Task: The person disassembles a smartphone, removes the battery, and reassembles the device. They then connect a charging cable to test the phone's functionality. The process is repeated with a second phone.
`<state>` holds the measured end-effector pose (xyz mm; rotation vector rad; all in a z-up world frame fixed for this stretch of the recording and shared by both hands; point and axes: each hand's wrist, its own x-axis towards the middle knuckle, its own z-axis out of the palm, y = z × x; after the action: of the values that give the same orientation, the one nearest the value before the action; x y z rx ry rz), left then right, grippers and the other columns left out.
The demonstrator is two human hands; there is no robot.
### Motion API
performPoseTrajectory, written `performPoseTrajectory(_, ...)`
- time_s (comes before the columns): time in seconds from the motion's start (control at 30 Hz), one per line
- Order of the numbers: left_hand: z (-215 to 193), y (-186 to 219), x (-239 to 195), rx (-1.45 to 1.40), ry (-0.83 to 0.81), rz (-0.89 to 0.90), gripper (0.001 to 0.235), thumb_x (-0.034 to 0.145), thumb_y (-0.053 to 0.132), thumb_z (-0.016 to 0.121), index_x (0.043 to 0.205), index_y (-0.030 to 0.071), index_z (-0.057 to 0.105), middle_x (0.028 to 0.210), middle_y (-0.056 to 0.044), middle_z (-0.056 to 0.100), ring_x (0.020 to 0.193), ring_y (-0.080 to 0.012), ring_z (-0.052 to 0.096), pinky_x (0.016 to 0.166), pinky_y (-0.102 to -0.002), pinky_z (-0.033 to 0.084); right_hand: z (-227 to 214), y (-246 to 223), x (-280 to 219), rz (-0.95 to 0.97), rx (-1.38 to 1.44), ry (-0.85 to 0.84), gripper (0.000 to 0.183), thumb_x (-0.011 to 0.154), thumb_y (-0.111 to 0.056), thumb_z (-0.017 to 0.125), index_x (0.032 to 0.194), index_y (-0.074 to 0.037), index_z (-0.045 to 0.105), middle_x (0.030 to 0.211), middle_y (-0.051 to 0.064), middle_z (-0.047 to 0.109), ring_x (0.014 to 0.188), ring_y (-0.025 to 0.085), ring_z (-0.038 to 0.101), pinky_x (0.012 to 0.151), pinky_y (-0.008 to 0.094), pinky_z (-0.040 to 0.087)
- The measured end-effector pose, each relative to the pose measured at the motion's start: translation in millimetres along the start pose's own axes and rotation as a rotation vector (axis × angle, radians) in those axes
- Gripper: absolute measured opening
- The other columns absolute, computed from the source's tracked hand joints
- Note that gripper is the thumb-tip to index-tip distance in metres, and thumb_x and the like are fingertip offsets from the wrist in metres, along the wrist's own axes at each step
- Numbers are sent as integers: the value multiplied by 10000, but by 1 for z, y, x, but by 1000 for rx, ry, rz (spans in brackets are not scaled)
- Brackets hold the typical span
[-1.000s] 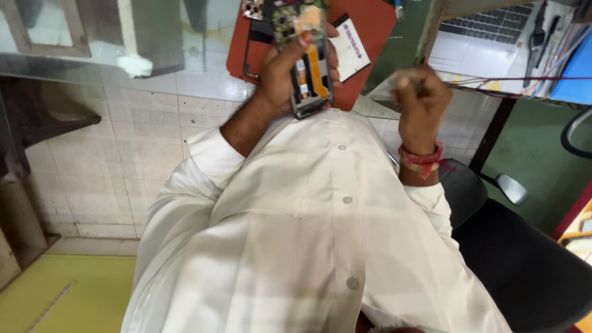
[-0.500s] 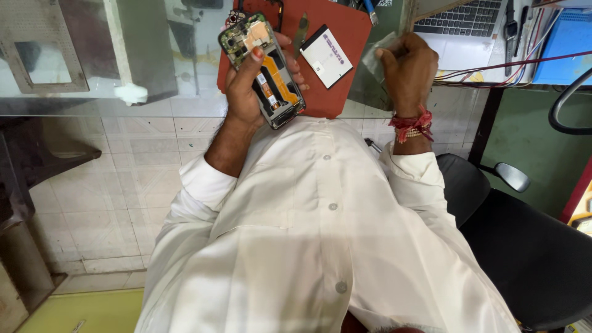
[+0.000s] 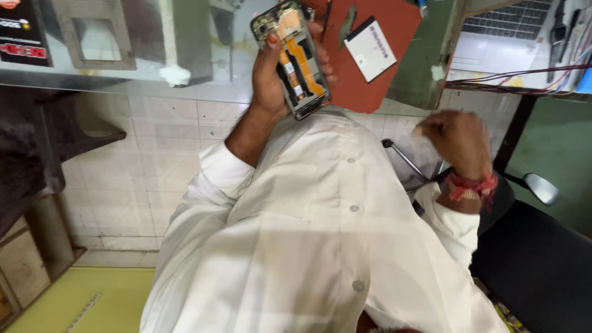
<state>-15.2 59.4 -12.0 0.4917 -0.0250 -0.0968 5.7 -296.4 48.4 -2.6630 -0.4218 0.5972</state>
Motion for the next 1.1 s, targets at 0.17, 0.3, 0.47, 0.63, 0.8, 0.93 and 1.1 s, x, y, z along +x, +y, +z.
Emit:
performPoseTrajectory(0.17,-3,2,9,-25,-39,-58,793,995,696,487,1424,29,508,1076,-178,667,951,-285,723,896,-504,628,18,-33,-26,-213,-117,243,314,847,-276,828,1065,-54,797,1046,110,740,860,312,692,742,390,546)
performPoseTrajectory(0.3,1,0,14,-67,-75,-120,889,963,773,421,1417,15,515,1068,-195,679,947,-306,731,881,-508,633,31,-73,-23,-83,139,289,235,958,-257,831,1092,-69,785,1006,103,716,875,272,692,770,382,534)
performPoseTrajectory(0.47,6,-2,13,-130,-80,-214,1032,910,838,351,1447,-31,498,1059,-207,698,940,-322,738,851,-493,633,34,-124,-12,-428,147,462,329,952,-285,863,1192,-79,772,1172,130,672,1102,314,632,937,443,496)
performPoseTrajectory(0.63,9,-9,11,-134,-124,-227,1061,924,846,305,1446,-60,482,1043,-198,700,971,-299,724,845,-435,621,33,-157,-6,-661,57,500,474,918,-467,856,1242,-130,778,1417,148,569,1386,375,486,1129,519,422)
performPoseTrajectory(0.8,11,-8,5,-137,-168,-213,1025,972,819,273,1437,-66,497,1143,-157,680,1055,-259,695,891,-428,618,37,-174,5,-681,-75,495,577,900,-639,756,1238,-174,797,1498,145,515,1452,376,381,1160,574,320)
performPoseTrajectory(0.93,12,-6,2,-137,-126,-215,1017,991,807,267,1429,-73,526,1152,-153,664,1082,-240,670,948,-377,580,42,-176,7,-673,-79,477,572,920,-653,730,1240,-184,796,1531,138,495,1470,386,363,1175,574,321)
performPoseTrajectory(1.1,12,-2,7,-111,-124,-210,1012,991,806,261,1425,-68,531,1183,-153,665,1076,-243,669,949,-382,577,43,-175,9,-699,-84,507,571,928,-641,735,1227,-159,799,1531,133,501,1463,377,377,1169,567,324)
